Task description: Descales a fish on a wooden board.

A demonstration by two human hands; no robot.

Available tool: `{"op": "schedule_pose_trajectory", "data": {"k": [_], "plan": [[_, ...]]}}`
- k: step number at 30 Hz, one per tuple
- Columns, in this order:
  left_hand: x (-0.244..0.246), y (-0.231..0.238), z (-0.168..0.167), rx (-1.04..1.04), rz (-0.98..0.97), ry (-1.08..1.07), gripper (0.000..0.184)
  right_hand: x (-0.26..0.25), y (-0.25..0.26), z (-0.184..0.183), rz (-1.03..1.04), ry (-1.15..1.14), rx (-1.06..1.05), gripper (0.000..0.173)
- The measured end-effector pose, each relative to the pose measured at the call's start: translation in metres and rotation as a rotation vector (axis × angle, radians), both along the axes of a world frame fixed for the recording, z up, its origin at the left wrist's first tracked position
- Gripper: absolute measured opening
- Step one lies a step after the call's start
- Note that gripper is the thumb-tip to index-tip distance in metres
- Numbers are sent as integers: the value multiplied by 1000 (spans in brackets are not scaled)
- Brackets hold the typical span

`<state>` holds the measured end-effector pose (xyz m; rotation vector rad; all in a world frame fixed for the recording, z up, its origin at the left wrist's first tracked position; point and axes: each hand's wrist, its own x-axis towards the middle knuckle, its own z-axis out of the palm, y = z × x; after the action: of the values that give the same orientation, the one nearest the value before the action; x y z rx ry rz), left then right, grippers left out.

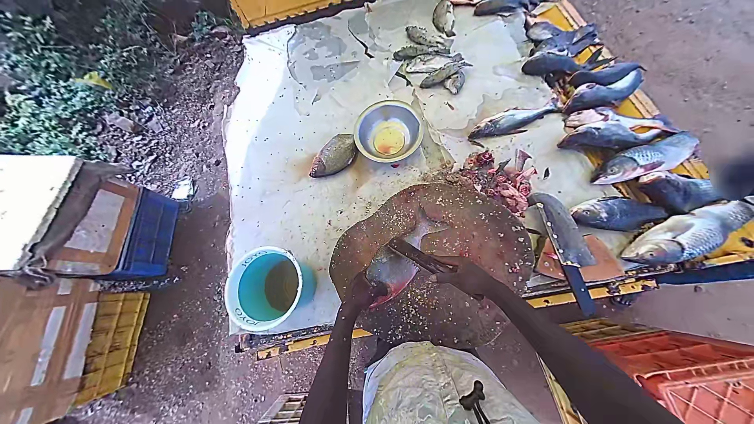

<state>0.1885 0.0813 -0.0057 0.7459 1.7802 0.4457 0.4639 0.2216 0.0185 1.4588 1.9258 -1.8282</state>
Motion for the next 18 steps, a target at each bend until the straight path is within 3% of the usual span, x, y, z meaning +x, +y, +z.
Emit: {"op": "schedule_pose_trajectory", "data": {"k": [2,4,7,9,12,13,16,18], "plan": [[2,-1,4,9,16,-32,62,5,11,-24,-67,-22,83,67],[1,13,16,55,-61,8,54,-48,-5,-23,-120,97,174,69],[3,13,21,68,-225,117,72,-111,-12,-5,-95,310,108,70],[1,13,22,63,-230,92,74,-88,10,-7,-25,308,98,71],[0,13,18,22,-55,-6,64,-16,44,-24,74,105,190,71],[2,5,13,5,-24,-23,62,-12,33,-28,102,82,191,73],[11,15,21,45,-150,41,60,-83,-7,-10,112,218,221,78],[13,22,26,92,-214,98,67,-106,0,2,101,286,214,76]]}}
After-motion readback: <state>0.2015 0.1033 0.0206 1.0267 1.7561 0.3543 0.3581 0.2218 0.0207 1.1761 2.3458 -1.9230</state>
